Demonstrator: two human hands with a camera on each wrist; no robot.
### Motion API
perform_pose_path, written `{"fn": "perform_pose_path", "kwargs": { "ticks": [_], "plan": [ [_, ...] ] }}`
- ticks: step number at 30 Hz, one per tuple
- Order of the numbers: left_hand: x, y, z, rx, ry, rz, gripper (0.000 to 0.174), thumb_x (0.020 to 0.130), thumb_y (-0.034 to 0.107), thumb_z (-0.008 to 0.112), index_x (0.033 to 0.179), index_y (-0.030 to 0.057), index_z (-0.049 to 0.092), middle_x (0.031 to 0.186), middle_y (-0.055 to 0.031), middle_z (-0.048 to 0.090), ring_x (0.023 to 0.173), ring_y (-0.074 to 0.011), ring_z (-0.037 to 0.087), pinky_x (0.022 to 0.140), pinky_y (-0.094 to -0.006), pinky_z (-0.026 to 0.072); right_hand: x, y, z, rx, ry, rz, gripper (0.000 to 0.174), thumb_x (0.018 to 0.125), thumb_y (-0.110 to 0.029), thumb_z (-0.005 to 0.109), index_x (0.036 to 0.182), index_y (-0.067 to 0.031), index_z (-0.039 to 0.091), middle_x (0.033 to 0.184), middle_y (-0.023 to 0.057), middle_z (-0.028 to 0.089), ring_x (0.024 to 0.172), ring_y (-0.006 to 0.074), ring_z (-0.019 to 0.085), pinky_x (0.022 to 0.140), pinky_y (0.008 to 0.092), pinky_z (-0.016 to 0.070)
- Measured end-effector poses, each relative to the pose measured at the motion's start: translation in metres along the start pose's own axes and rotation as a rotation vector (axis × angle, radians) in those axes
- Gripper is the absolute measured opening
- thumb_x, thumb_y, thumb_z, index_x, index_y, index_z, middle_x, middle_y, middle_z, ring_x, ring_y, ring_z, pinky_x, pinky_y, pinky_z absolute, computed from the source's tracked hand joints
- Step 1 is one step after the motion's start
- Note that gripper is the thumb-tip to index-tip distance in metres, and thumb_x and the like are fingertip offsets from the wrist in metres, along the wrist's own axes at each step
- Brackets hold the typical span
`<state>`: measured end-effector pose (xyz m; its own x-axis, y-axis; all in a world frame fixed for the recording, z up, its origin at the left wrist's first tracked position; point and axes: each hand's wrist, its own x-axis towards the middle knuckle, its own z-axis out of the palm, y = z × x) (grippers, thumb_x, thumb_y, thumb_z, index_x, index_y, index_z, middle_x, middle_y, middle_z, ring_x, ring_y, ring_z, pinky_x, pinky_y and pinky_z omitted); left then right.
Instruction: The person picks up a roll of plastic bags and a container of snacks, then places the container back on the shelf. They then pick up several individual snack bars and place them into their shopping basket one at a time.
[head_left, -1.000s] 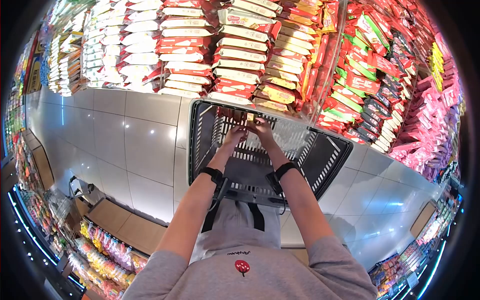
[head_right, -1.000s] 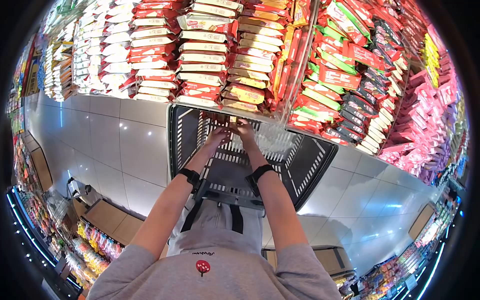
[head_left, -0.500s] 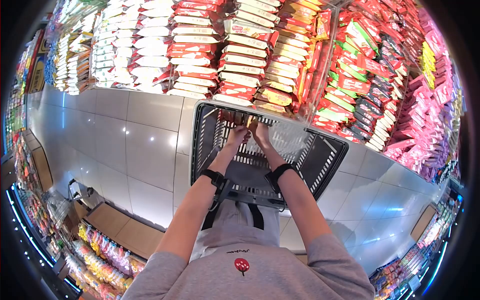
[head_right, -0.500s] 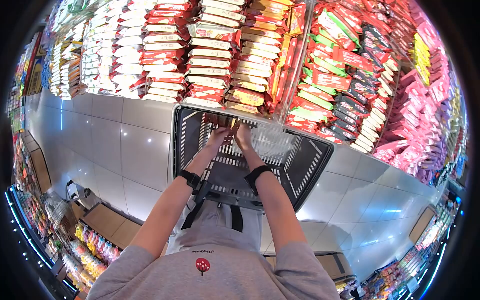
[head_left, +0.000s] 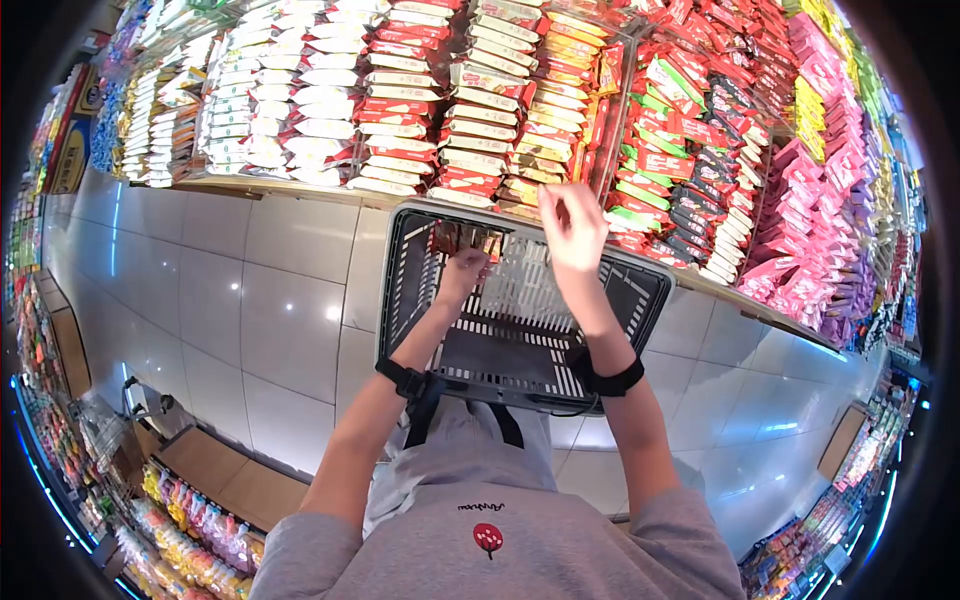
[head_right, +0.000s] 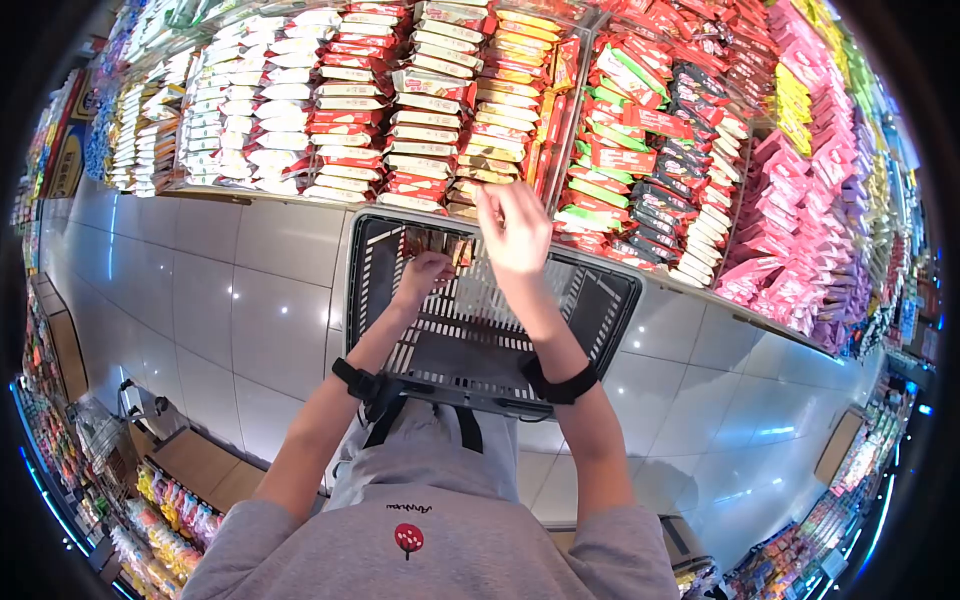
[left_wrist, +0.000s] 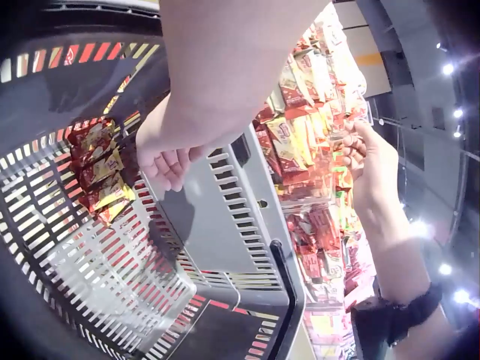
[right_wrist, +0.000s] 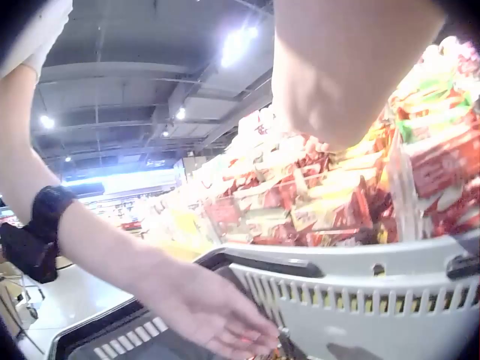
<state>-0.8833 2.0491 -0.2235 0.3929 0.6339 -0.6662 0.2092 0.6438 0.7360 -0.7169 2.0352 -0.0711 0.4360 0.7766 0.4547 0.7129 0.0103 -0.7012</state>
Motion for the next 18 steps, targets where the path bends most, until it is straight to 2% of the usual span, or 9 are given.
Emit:
{"fn": "perform_pose_path", "kwargs": {
  "ticks": [3, 6, 7, 11, 14, 15, 16, 18],
  "plan": [
    [-0.013, 0.012, 0.006, 0.018, -0.056, 0.04, 0.015, 0.087, 0.014, 0.049, 0.094, 0.0029, 0.058, 0.083, -0.0043, 0.063, 0.074, -0.0119, 0.06, 0.064, -0.0247, 0.0463, 0.019, 0.002, 0.002, -0.288, -0.128, -0.064, 0.016, 0.07, -0.004, 0.064, 0.084, -0.0019, 0.057, 0.078, 0.0119, 0.054, 0.078, 0.0269, 0.055, 0.067, 0.0364, 0.0461],
    [-0.025, 0.021, 0.013, 0.08, -0.142, 0.101, 0.017, 0.089, 0.015, 0.049, 0.098, 0.0027, 0.056, 0.088, -0.0042, 0.062, 0.078, -0.0117, 0.058, 0.069, -0.0248, 0.0456, 0.016, 0.024, 0.014, -0.353, -0.36, -0.009, 0.027, 0.067, -0.006, 0.067, 0.09, -0.0013, 0.055, 0.09, 0.013, 0.055, 0.091, 0.0312, 0.052, 0.081, 0.0394, 0.0433],
    [-0.029, 0.025, 0.016, 0.097, -0.167, 0.118, 0.018, 0.089, 0.016, 0.048, 0.099, 0.0027, 0.055, 0.089, -0.0041, 0.061, 0.08, -0.0113, 0.058, 0.071, -0.0248, 0.0453, 0.017, 0.026, 0.014, -0.359, -0.383, -0.014, 0.024, 0.067, -0.006, 0.066, 0.088, -0.001, 0.056, 0.087, 0.0128, 0.055, 0.088, 0.0303, 0.053, 0.08, 0.0385, 0.0438],
    [-0.04, 0.038, 0.023, 0.06, -0.248, 0.158, 0.018, 0.09, 0.016, 0.049, 0.099, 0.0019, 0.054, 0.091, -0.0044, 0.061, 0.08, -0.0112, 0.058, 0.072, -0.0244, 0.0453, 0.024, 0.029, 0.005, -0.403, -0.403, -0.227, 0.018, 0.067, -0.001, 0.062, 0.085, -0.0002, 0.058, 0.084, 0.0135, 0.056, 0.086, 0.0286, 0.054, 0.077, 0.0379, 0.0445],
    [-0.052, 0.056, 0.028, 0.07, -0.284, 0.177, 0.019, 0.09, 0.018, 0.049, 0.1, 0.0015, 0.054, 0.092, -0.0054, 0.061, 0.081, -0.0113, 0.058, 0.072, -0.0249, 0.0455, 0.022, 0.028, -0.012, -0.246, -0.272, -0.082, 0.017, 0.069, -0.001, 0.061, 0.085, 0.0011, 0.057, 0.085, 0.0146, 0.056, 0.085, 0.0293, 0.055, 0.076, 0.0386, 0.0444],
    [-0.058, 0.064, 0.031, 0.007, -0.307, 0.194, 0.02, 0.09, 0.018, 0.049, 0.1, 0.0015, 0.054, 0.092, -0.0055, 0.06, 0.081, -0.0114, 0.057, 0.072, -0.025, 0.0455, 0.02, 0.027, -0.02, -0.086, -0.247, 0.022, 0.016, 0.072, -0.002, 0.061, 0.087, 0.0029, 0.057, 0.082, 0.0154, 0.055, 0.08, 0.0291, 0.057, 0.073, 0.0351, 0.0452],
    [-0.064, 0.072, 0.034, -0.057, -0.33, 0.209, 0.02, 0.09, 0.018, 0.05, 0.101, 0.0014, 0.053, 0.092, -0.0056, 0.06, 0.081, -0.0114, 0.057, 0.072, -0.0251, 0.0455, 0.016, 0.031, -0.023, 0.14, -0.337, 0.317, 0.018, 0.078, -0.004, 0.06, 0.093, 0.0039, 0.056, 0.081, 0.012, 0.058, 0.076, 0.0203, 0.059, 0.071, 0.028, 0.0453],
    [-0.071, 0.086, 0.038, -0.158, -0.361, 0.226, 0.021, 0.09, 0.019, 0.05, 0.102, 0.0015, 0.053, 0.092, -0.0054, 0.059, 0.08, -0.0115, 0.056, 0.073, -0.0252, 0.0453, 0.007, 0.031, -0.032, 0.442, -0.377, 0.446, 0.018, 0.083, -0.006, 0.058, 0.098, 0.0039, 0.057, 0.083, 0.0065, 0.061, 0.075, 0.01, 0.056, 0.07, 0.0222, 0.0437]
  ]
}}
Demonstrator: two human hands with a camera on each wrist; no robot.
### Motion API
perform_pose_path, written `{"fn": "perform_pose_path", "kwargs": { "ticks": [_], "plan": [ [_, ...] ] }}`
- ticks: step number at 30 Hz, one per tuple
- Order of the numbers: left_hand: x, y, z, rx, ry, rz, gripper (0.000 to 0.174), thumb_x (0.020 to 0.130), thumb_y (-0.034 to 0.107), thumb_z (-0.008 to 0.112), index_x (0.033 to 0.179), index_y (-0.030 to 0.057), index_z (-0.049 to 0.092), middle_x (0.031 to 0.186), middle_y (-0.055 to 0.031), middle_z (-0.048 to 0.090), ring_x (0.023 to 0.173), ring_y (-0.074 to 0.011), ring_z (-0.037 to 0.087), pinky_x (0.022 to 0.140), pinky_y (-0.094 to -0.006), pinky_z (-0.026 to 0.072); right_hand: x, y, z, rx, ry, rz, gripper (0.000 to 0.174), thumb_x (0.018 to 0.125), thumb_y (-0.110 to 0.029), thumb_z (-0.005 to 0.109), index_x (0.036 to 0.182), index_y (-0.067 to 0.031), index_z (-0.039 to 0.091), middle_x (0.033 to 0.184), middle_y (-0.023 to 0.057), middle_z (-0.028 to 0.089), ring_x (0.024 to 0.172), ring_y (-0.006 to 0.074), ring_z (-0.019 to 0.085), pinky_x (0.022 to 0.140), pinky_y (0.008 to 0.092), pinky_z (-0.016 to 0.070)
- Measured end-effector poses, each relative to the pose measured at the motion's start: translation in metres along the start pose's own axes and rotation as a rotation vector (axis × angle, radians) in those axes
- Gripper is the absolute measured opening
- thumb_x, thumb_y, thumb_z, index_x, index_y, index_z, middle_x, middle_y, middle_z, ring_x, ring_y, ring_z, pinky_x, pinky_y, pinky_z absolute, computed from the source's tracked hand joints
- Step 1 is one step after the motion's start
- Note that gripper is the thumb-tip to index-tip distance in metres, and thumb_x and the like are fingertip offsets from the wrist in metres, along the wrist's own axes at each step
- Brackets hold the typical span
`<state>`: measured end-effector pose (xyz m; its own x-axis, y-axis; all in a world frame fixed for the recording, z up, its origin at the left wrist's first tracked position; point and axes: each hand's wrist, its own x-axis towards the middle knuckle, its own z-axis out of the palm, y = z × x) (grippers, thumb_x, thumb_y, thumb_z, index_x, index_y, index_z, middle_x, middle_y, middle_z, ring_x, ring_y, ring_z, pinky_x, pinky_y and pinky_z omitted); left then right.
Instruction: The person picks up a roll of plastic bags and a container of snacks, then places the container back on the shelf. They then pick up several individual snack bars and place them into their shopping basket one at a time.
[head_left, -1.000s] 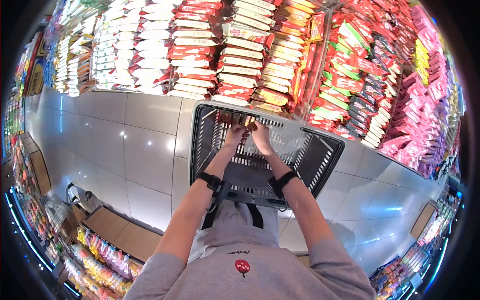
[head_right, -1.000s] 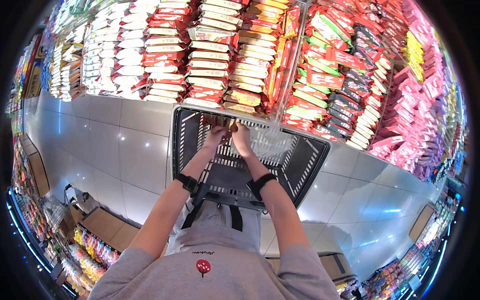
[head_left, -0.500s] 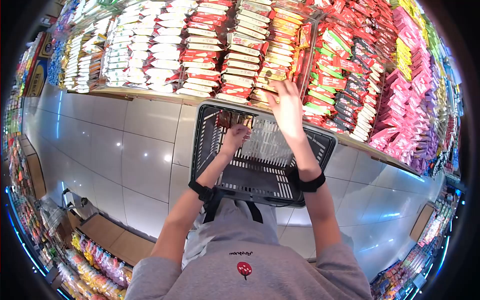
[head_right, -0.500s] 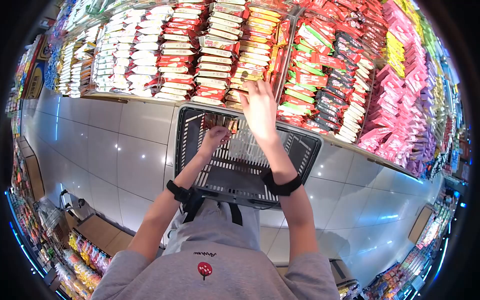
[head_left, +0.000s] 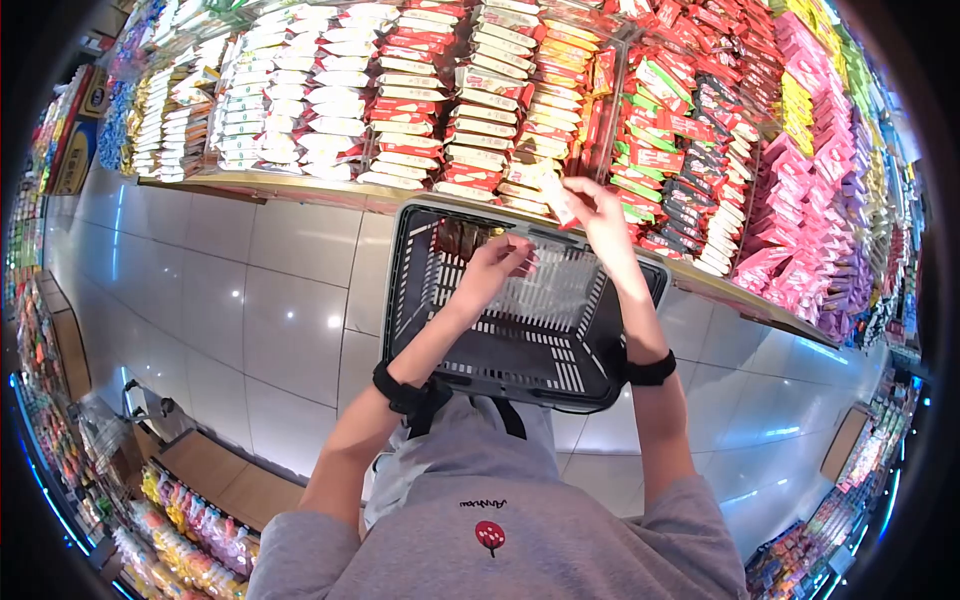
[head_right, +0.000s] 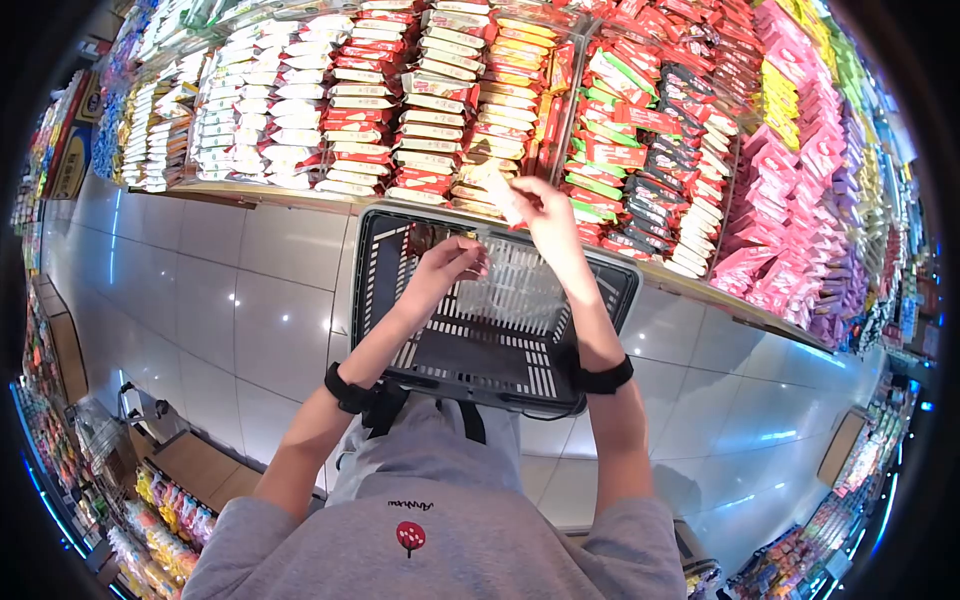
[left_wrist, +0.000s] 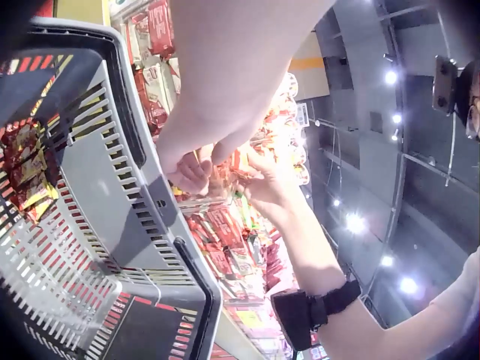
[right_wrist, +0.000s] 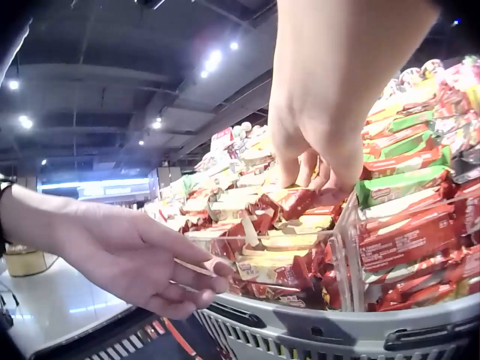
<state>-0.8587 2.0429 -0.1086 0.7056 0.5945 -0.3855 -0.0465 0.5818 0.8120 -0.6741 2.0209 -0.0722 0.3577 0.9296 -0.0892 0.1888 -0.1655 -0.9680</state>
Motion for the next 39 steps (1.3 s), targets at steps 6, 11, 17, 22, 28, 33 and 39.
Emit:
{"fn": "perform_pose_path", "kwargs": {
  "ticks": [6, 11, 17, 22, 28, 33, 39],
  "plan": [
    [-0.001, 0.033, 0.016, -0.199, 0.038, 0.091, 0.024, 0.088, 0.017, 0.054, 0.106, 0.0017, 0.052, 0.092, -0.004, 0.056, 0.078, -0.0097, 0.054, 0.071, -0.0248, 0.0444, -0.028, -0.008, 0.01, 0.19, -0.185, 0.121, 0.023, 0.086, -0.009, 0.056, 0.105, 0.0037, 0.057, 0.089, 0.0044, 0.062, 0.079, 0.0082, 0.055, 0.07, 0.0225, 0.0446],
    [-0.003, 0.026, 0.005, -0.171, 0.156, 0.037, 0.02, 0.085, 0.016, 0.059, 0.099, 0.0031, 0.056, 0.081, -0.0002, 0.058, 0.068, -0.0074, 0.054, 0.065, -0.022, 0.0434, -0.003, -0.004, 0.012, -0.235, 0.057, -0.182, 0.013, 0.077, -0.007, 0.063, 0.087, 0.0013, 0.061, 0.079, 0.0126, 0.061, 0.071, 0.0196, 0.061, 0.064, 0.0288, 0.048],
    [-0.013, 0.025, 0.0, -0.084, 0.184, -0.007, 0.023, 0.086, 0.019, 0.057, 0.102, 0.0025, 0.055, 0.092, -0.0029, 0.06, 0.077, -0.0083, 0.055, 0.074, -0.0246, 0.0436, 0.031, 0.007, 0.03, -0.936, -0.006, -0.338, 0.015, 0.069, -0.01, 0.065, 0.08, -0.0014, 0.06, 0.087, 0.014, 0.061, 0.082, 0.0304, 0.06, 0.07, 0.038, 0.0477],
    [-0.014, 0.025, -0.009, -0.094, 0.208, 0.006, 0.025, 0.085, 0.018, 0.058, 0.104, 0.0023, 0.055, 0.088, -0.0004, 0.06, 0.074, -0.0062, 0.053, 0.069, -0.0222, 0.0427, 0.04, 0.006, 0.034, -1.066, -0.108, -0.341, 0.016, 0.067, -0.013, 0.066, 0.077, -0.0018, 0.06, 0.081, 0.0132, 0.06, 0.082, 0.0284, 0.06, 0.071, 0.0378, 0.0483],
    [-0.013, 0.029, -0.007, -0.065, 0.2, -0.013, 0.022, 0.087, 0.022, 0.055, 0.099, 0.0032, 0.056, 0.088, -0.001, 0.059, 0.075, -0.0073, 0.054, 0.071, -0.0229, 0.0428, 0.038, 0.001, 0.034, -1.138, -0.111, -0.548, 0.01, 0.064, -0.008, 0.062, 0.072, -0.0017, 0.062, 0.075, 0.0112, 0.061, 0.079, 0.0235, 0.06, 0.072, 0.034, 0.048],
    [-0.014, 0.032, -0.006, -0.093, 0.209, -0.014, 0.023, 0.087, 0.027, 0.056, 0.096, 0.0062, 0.058, 0.087, 0.0015, 0.059, 0.076, -0.0052, 0.053, 0.068, -0.0215, 0.042, 0.038, 0.002, 0.039, -1.26, -0.095, -0.597, 0.01, 0.065, -0.008, 0.056, 0.069, -0.003, 0.063, 0.074, 0.0097, 0.061, 0.081, 0.0218, 0.058, 0.074, 0.0321, 0.0465],
    [-0.015, 0.041, -0.001, -0.172, 0.224, -0.001, 0.021, 0.088, 0.026, 0.055, 0.095, 0.0059, 0.058, 0.086, 0.0009, 0.058, 0.076, -0.0058, 0.054, 0.07, -0.0228, 0.0435, 0.037, 0.007, 0.032, -1.222, -0.163, -0.7, 0.012, 0.067, -0.007, 0.056, 0.073, 0.001, 0.062, 0.078, 0.012, 0.06, 0.084, 0.0241, 0.057, 0.078, 0.0354, 0.0465]
  ]
}}
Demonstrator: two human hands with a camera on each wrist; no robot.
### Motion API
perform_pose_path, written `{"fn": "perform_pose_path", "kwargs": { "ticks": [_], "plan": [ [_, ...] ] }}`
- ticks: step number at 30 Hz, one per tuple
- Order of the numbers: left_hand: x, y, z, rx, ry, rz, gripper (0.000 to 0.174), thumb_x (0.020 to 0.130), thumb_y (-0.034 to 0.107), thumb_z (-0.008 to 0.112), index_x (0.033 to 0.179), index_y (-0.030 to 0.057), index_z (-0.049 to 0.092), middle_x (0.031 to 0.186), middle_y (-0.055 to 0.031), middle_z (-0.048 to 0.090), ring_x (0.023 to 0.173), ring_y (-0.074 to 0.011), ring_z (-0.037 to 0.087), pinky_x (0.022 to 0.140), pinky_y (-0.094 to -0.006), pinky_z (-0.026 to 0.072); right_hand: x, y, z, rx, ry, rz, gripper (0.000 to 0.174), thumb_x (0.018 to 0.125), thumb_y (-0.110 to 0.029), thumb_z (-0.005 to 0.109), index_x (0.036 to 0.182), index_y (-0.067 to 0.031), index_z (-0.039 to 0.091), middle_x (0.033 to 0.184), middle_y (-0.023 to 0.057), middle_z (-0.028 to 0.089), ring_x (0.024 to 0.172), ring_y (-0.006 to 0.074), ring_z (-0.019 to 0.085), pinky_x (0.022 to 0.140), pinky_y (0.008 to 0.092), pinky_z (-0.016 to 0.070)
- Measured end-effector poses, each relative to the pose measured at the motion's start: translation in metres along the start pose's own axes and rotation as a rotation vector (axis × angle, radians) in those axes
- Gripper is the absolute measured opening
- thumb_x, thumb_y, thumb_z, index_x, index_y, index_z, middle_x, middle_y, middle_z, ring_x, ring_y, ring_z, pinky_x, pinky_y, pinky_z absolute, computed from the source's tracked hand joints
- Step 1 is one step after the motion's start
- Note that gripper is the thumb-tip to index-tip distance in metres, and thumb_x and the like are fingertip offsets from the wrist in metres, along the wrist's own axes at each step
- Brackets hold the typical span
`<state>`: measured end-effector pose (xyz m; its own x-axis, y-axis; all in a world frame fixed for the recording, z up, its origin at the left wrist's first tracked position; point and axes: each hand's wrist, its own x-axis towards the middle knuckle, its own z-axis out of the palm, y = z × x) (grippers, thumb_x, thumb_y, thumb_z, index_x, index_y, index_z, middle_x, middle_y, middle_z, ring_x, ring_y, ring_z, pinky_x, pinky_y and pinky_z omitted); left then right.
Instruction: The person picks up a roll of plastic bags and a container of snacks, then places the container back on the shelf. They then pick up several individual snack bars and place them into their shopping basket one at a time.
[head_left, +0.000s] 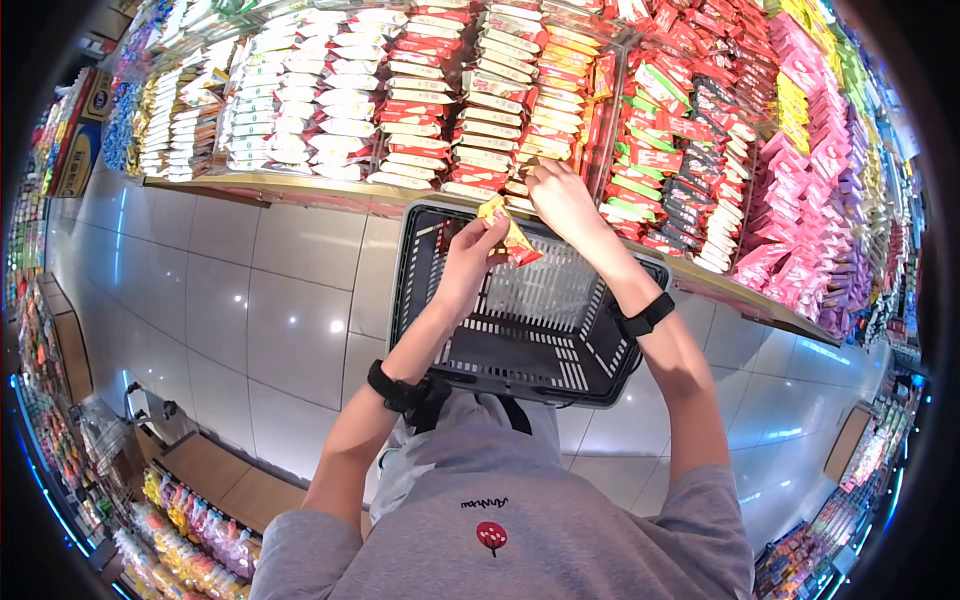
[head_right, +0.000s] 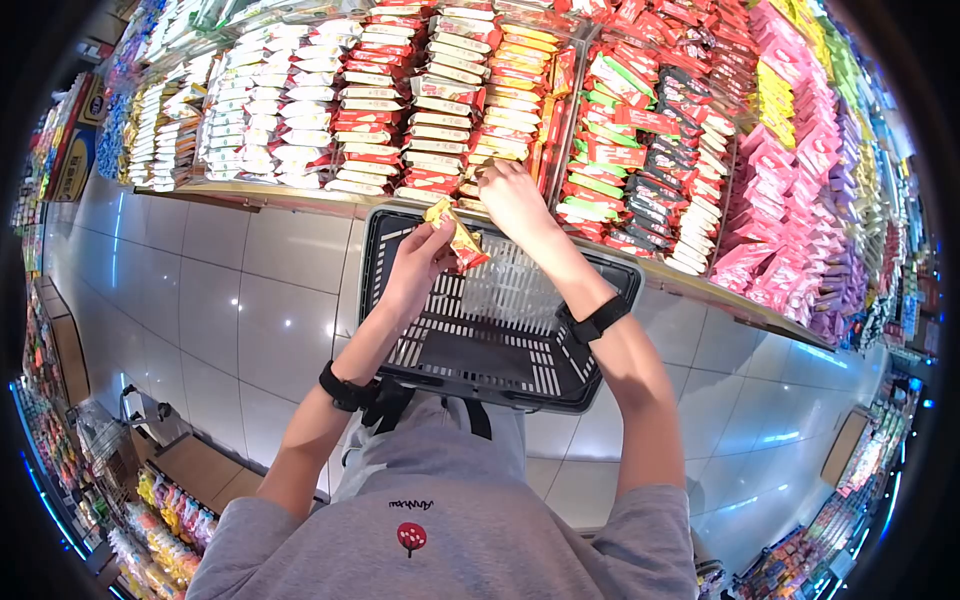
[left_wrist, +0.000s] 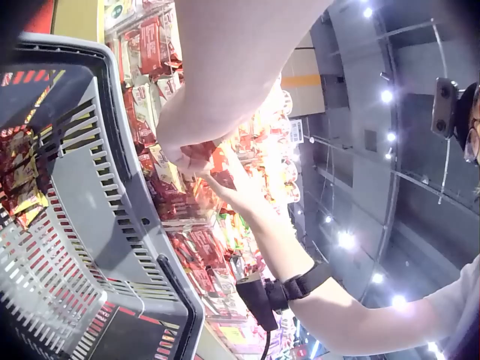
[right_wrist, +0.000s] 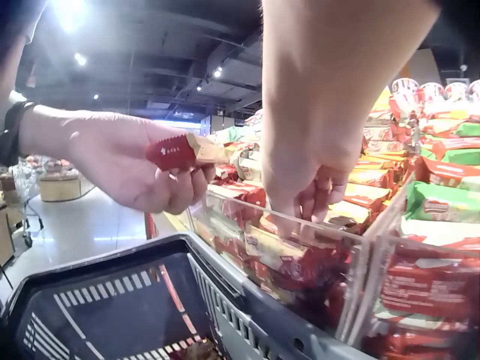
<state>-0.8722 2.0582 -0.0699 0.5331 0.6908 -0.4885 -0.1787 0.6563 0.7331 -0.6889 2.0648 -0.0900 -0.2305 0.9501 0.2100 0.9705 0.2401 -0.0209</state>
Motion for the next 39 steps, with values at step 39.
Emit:
{"fn": "perform_pose_path", "kwargs": {
  "ticks": [39],
  "plan": [
    [-0.003, -0.017, -0.008, 0.03, -0.029, -0.053, 0.026, 0.089, 0.03, 0.051, 0.095, 0.0057, 0.057, 0.087, -0.0006, 0.059, 0.079, -0.0074, 0.055, 0.07, -0.024, 0.0437, -0.062, -0.044, -0.043, 1.517, 0.039, 0.882, 0.026, 0.084, -0.011, 0.059, 0.106, 0.0027, 0.057, 0.089, 0.0028, 0.061, 0.079, 0.0067, 0.054, 0.07, 0.0207, 0.042]
  ]
}}
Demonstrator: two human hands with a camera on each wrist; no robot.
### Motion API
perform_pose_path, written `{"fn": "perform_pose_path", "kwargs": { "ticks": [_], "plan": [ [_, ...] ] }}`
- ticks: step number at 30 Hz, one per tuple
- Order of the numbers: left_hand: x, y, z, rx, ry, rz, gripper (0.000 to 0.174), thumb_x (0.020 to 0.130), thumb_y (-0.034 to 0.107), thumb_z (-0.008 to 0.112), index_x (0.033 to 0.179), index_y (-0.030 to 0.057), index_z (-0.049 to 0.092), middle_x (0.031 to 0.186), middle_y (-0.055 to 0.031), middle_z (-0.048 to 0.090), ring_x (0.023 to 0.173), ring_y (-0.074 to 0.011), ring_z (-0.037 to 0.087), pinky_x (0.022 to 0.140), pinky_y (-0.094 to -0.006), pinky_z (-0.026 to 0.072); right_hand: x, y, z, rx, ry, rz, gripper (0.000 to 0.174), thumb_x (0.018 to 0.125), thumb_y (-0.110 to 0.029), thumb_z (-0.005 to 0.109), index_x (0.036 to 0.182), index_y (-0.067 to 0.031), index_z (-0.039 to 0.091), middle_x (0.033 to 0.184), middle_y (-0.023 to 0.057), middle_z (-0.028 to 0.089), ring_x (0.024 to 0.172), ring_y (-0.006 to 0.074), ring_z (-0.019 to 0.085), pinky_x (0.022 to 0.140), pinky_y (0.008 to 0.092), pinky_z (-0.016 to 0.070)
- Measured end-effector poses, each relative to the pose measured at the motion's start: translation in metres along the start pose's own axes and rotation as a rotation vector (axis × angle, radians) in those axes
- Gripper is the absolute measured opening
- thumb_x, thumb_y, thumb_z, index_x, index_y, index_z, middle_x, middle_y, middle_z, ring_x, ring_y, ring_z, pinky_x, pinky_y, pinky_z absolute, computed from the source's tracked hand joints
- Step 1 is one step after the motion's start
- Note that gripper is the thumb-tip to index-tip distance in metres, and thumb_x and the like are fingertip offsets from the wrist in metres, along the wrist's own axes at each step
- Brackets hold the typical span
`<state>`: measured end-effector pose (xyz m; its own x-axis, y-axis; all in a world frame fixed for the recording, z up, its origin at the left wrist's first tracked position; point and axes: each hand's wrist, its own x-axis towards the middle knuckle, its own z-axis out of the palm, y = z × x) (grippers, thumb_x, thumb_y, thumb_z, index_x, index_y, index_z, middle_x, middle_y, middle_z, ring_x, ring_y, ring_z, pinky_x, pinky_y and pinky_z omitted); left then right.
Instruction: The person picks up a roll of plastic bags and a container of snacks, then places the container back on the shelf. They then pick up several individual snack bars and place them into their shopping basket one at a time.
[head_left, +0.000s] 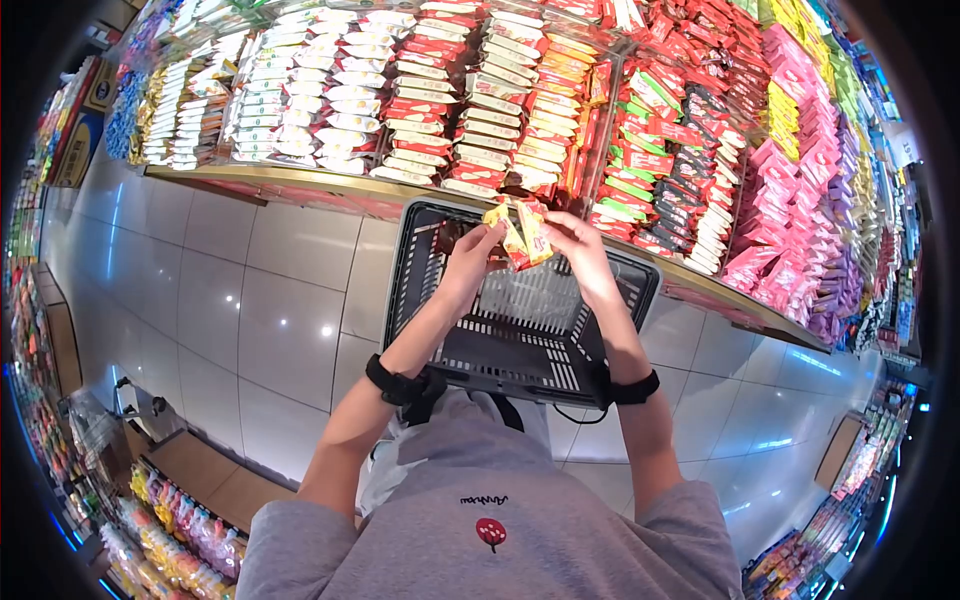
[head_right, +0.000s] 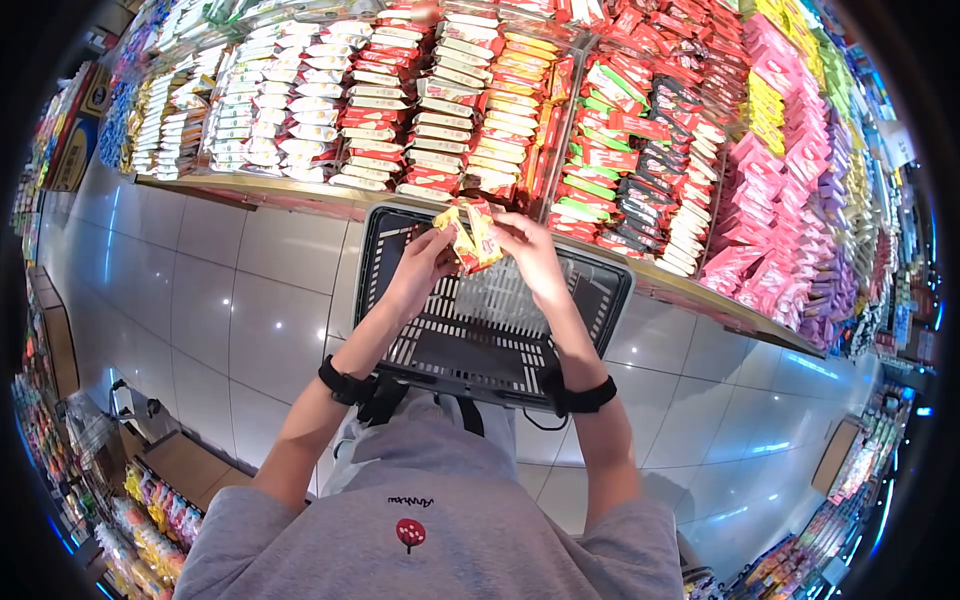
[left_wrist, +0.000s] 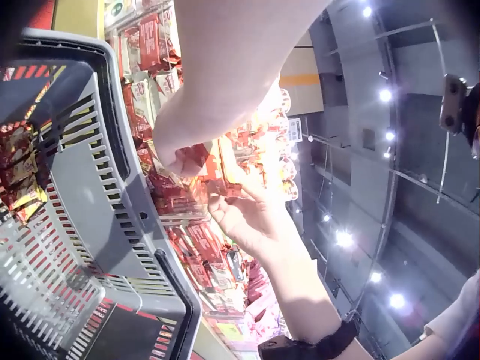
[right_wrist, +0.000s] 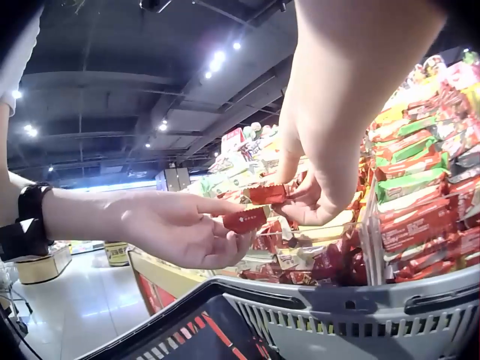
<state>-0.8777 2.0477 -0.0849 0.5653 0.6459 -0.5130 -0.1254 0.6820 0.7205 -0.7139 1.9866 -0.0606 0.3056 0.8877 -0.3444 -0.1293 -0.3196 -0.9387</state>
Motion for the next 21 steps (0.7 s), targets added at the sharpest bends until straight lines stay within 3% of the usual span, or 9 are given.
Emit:
{"fn": "perform_pose_path", "kwargs": {
  "ticks": [5, 8, 12, 13, 17, 20, 21],
  "plan": [
    [-0.005, -0.007, -0.015, 0.118, -0.031, -0.136, 0.03, 0.091, 0.029, 0.048, 0.106, 0.0045, 0.055, 0.096, -0.0021, 0.06, 0.088, -0.0101, 0.056, 0.078, -0.028, 0.0443, -0.013, 0.032, 0.008, 0.095, -0.043, 0.083, 0.024, 0.084, -0.013, 0.059, 0.101, 0.0036, 0.059, 0.088, 0.0019, 0.061, 0.08, 0.0062, 0.054, 0.072, 0.0214, 0.0424],
    [-0.004, -0.013, -0.02, 0.129, -0.032, -0.127, 0.029, 0.09, 0.029, 0.049, 0.105, 0.0049, 0.055, 0.095, -0.0023, 0.06, 0.088, -0.01, 0.056, 0.078, -0.029, 0.0441, -0.02, 0.04, 0.01, 0.114, -0.019, 0.152, 0.023, 0.083, -0.013, 0.06, 0.099, 0.003, 0.059, 0.087, 0.0018, 0.061, 0.079, 0.0059, 0.053, 0.069, 0.0208, 0.0416],
    [0.002, -0.026, -0.031, 0.119, 0.052, -0.081, 0.029, 0.084, 0.019, 0.059, 0.106, 0.0033, 0.048, 0.094, -0.0055, 0.059, 0.085, -0.0136, 0.059, 0.074, -0.0284, 0.0487, -0.024, 0.063, 0.0, 0.392, -0.062, 0.249, 0.028, 0.081, -0.012, 0.062, 0.105, -0.0002, 0.055, 0.085, 0.0018, 0.059, 0.073, 0.0073, 0.053, 0.061, 0.0211, 0.0379],
    [0.001, -0.026, -0.031, 0.084, 0.118, -0.069, 0.032, 0.081, 0.01, 0.061, 0.106, 0.0037, 0.043, 0.094, -0.0074, 0.058, 0.086, -0.0167, 0.06, 0.074, -0.0306, 0.0518, -0.028, 0.068, 0.0, 0.492, -0.032, 0.284, 0.038, 0.08, -0.008, 0.061, 0.116, -0.0029, 0.047, 0.086, 0.0026, 0.058, 0.074, 0.0108, 0.055, 0.063, 0.0232, 0.0406],
    [0.0, -0.04, -0.04, 0.041, 0.104, -0.09, 0.03, 0.083, 0.005, 0.056, 0.109, 0.0039, 0.042, 0.095, -0.0089, 0.055, 0.083, -0.0178, 0.06, 0.075, -0.0336, 0.0533, -0.042, 0.079, 0.01, 0.527, 0.049, 0.309, 0.048, 0.081, 0.0, 0.057, 0.123, -0.0046, 0.035, 0.092, 0.0087, 0.058, 0.076, 0.0181, 0.059, 0.066, 0.0293, 0.0487],
    [0.008, -0.063, -0.047, 0.068, 0.005, -0.143, 0.02, 0.083, 0.005, 0.054, 0.101, 0.0029, 0.045, 0.094, -0.0091, 0.055, 0.084, -0.018, 0.06, 0.073, -0.0327, 0.0541, -0.043, 0.096, 0.013, 0.618, 0.067, 0.325, 0.043, 0.082, 0.0, 0.056, 0.121, -0.0036, 0.036, 0.093, 0.0106, 0.059, 0.072, 0.0192, 0.06, 0.066, 0.0292, 0.0502],
    [0.007, -0.067, -0.044, 0.071, 0.004, -0.151, 0.014, 0.087, 0.007, 0.048, 0.1, 0.0031, 0.047, 0.093, -0.0089, 0.055, 0.082, -0.0176, 0.06, 0.071, -0.0321, 0.0539, -0.043, 0.098, 0.016, 0.583, 0.116, 0.318, 0.034, 0.083, -0.003, 0.057, 0.114, -0.0019, 0.043, 0.087, 0.0105, 0.06, 0.068, 0.0178, 0.061, 0.063, 0.0274, 0.051]
  ]
}}
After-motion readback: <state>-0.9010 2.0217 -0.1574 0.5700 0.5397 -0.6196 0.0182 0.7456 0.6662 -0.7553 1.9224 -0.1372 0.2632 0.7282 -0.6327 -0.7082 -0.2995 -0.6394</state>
